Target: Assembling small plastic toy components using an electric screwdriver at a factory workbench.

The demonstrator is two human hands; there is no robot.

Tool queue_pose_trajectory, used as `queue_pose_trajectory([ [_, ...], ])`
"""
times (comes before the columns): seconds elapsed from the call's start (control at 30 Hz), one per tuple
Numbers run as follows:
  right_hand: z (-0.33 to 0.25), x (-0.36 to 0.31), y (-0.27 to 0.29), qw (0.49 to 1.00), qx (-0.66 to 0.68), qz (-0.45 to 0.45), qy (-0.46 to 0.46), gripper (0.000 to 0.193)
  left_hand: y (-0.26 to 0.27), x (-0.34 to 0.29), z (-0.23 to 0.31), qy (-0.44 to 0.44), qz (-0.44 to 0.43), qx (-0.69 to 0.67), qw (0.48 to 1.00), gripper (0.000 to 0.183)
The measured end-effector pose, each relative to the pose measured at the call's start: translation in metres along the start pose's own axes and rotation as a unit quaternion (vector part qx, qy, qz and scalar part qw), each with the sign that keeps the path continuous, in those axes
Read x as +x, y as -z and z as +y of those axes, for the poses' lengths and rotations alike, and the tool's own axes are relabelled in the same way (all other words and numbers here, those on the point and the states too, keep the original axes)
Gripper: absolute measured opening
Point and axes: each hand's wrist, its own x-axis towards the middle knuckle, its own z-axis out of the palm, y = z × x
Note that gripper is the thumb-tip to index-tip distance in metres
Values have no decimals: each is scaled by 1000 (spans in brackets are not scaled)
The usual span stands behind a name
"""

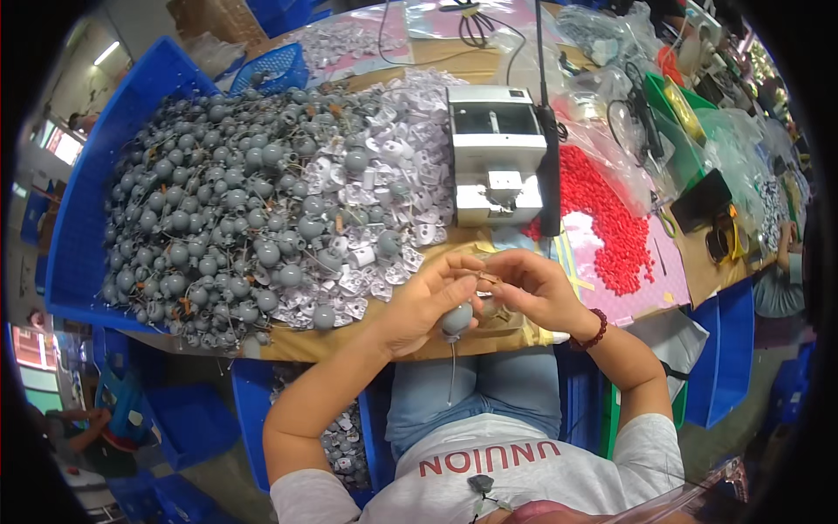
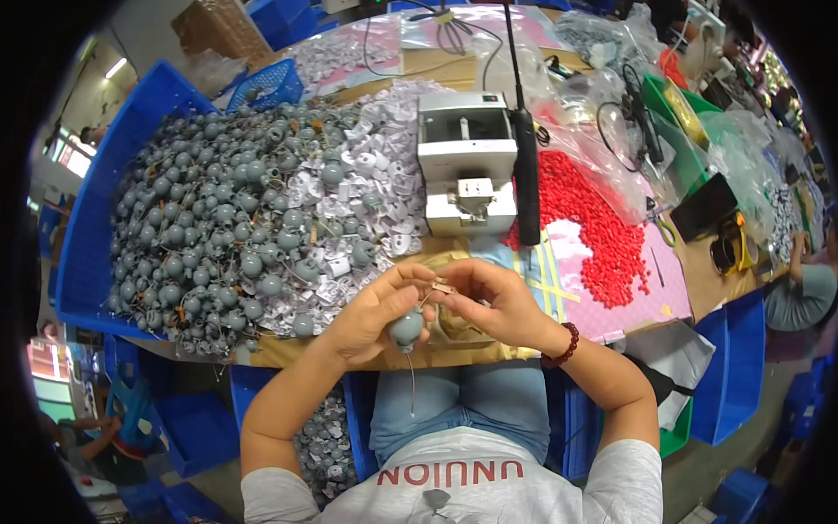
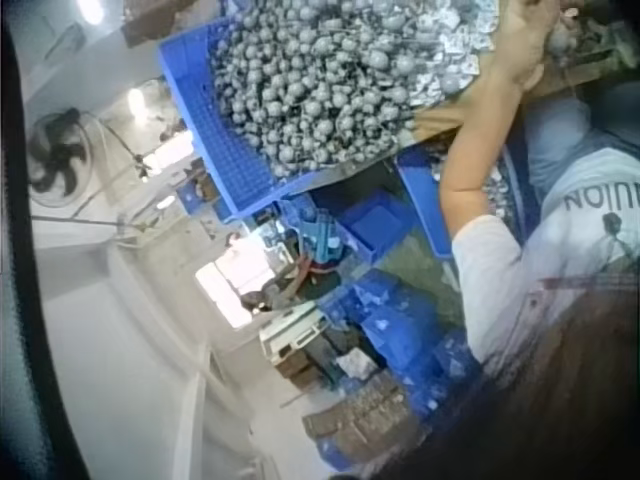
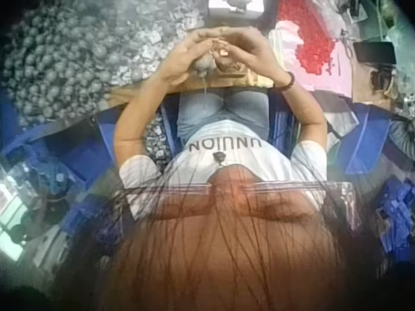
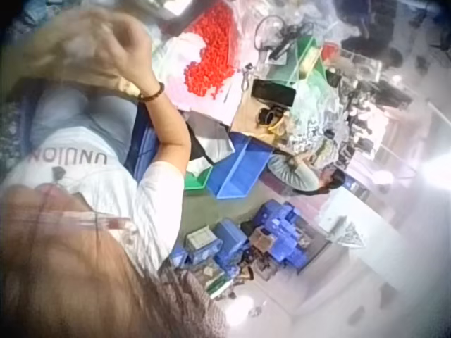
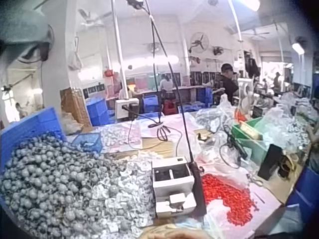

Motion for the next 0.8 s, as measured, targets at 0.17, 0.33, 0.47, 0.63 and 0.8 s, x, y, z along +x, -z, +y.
queue_pose_trajectory([
  [0.17, 14, -20, 21, 948, -313, -26, 42, 17, 6, 6, -79, -65, 108, 148, 981, 42],
  [0.33, 42, -15, 14, 870, -472, -19, 141, 25, 5, 7, -102, -219, 227, 524, 791, 36],
  [0.47, 48, -6, 13, 823, -537, -43, 180, 27, 9, 15, -107, -255, 230, 549, 762, 38],
  [0.63, 49, -6, 13, 804, -561, -72, 184, 24, 7, 19, -105, -262, 222, 565, 750, 38],
  [0.8, 43, -8, 16, 771, -597, -98, 200, 23, 7, 21, -103, -269, 223, 585, 732, 37],
])
